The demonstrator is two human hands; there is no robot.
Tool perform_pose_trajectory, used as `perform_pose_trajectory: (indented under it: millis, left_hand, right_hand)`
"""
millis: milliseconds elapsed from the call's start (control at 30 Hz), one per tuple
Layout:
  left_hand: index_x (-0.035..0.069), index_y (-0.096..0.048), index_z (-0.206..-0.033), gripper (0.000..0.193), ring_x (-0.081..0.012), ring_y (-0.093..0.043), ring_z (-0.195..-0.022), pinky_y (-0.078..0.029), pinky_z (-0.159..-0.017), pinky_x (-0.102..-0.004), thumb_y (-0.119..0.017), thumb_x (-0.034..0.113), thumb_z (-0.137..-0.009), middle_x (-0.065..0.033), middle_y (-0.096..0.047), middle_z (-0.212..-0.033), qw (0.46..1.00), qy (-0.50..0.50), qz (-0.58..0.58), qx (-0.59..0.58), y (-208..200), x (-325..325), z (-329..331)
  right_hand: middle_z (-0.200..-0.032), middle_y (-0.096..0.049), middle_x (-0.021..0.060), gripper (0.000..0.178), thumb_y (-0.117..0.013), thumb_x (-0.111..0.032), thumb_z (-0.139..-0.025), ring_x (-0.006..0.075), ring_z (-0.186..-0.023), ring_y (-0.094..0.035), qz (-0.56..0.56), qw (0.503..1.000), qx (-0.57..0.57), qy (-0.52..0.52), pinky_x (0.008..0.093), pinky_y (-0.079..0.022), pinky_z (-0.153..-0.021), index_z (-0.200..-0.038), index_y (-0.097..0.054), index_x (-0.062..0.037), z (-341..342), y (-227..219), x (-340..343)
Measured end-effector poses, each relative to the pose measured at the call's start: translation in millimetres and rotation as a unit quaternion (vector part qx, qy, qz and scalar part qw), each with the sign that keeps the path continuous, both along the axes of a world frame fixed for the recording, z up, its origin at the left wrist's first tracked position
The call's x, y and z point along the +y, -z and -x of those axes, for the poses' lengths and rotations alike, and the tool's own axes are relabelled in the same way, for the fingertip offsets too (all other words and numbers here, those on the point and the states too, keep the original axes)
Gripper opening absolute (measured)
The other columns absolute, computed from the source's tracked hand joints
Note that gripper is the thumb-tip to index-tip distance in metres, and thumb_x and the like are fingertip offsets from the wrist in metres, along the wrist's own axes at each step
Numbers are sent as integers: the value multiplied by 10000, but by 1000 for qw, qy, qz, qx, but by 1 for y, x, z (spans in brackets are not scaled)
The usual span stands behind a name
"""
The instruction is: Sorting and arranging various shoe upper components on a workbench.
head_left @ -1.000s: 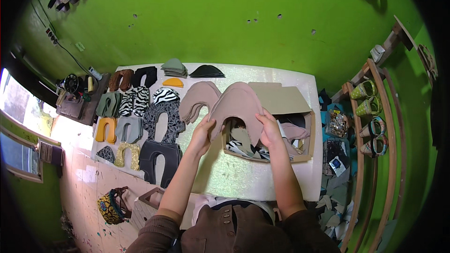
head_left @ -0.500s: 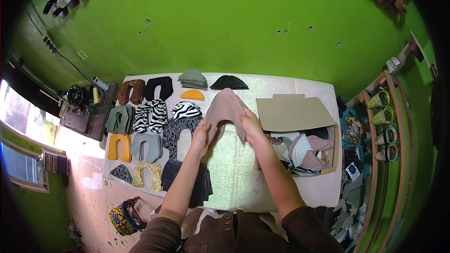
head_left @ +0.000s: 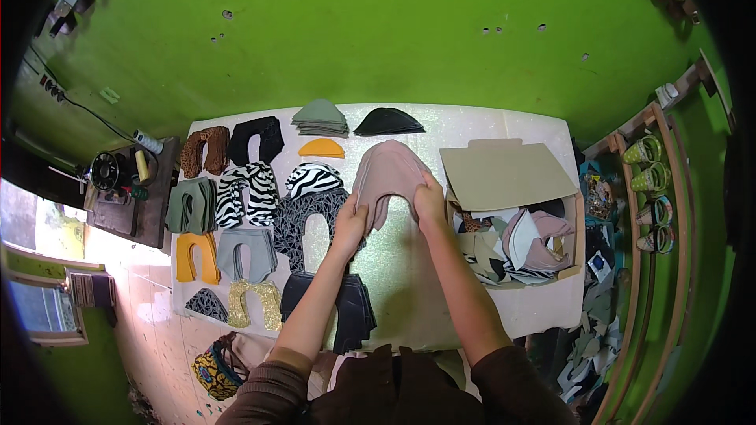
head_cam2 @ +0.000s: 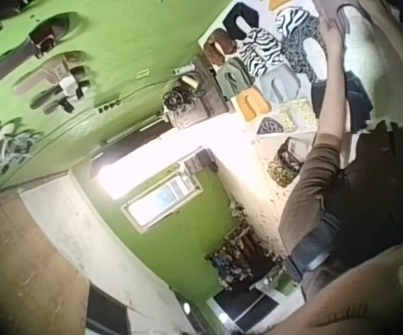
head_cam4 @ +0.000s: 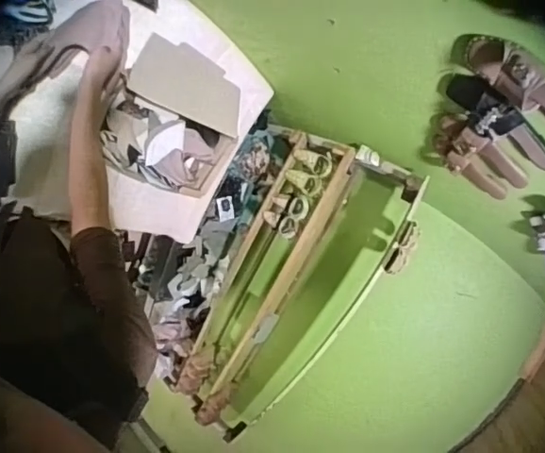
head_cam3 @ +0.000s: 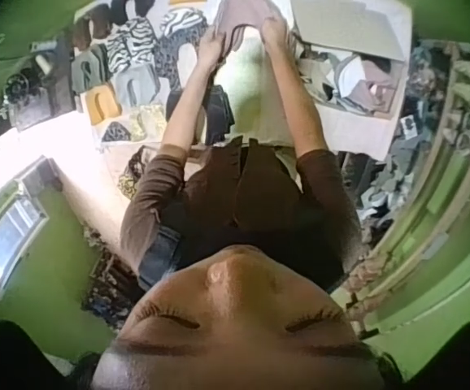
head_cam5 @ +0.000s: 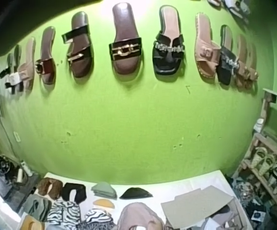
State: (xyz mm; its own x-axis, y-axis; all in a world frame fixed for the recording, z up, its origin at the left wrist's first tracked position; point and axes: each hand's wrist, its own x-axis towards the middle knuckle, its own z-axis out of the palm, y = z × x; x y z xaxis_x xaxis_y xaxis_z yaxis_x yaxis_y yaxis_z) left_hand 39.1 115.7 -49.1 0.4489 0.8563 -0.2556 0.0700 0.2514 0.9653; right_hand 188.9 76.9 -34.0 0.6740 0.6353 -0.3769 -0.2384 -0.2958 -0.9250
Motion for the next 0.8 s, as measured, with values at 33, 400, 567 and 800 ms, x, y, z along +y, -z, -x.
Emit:
perform_pose_trajectory:
  millis: [33,400,567,800]
  left_hand:
    - [-21,-379,-1243,405,-150,-529,-885,-405,-798,-238,-418,54,-847,-121,-557,-1031,1000,5,2,-2,1,0,-2]
    - [-38,-365,-1247,468,-209,-532,-1003,-390,-858,-269,-484,53,-804,-200,-537,-1109,992,60,-86,71,19,6,-3]
    - [-51,-355,-1249,453,-196,-422,-1160,-320,-950,-263,-471,63,-827,-203,-434,-1244,998,13,-66,2,7,6,-2]
    - [15,-424,-1225,390,-160,-561,-801,-435,-729,-251,-441,95,-844,-161,-538,-1093,985,-58,-136,92,-43,-25,-12]
  right_hand:
    - [-1090,-539,182,433,-348,-3,-759,212,-935,-533,2,1000,-2,5,274,-389,-811,-1175,-457,55,-4,6,-2]
    - [-1110,-529,206,409,-357,-21,-774,272,-995,-520,-25,991,-120,-45,296,-375,-857,-1163,-480,5,-9,23,-3]
    - [-1132,-513,215,421,-366,-8,-766,283,-1035,-501,12,984,-158,-77,303,-361,-884,-1175,-465,2,0,3,-5]
    - [-1253,-402,211,430,-381,29,-768,342,-1149,-399,-36,924,-366,-105,353,-313,-960,-1186,-459,-33,5,-15,-34]
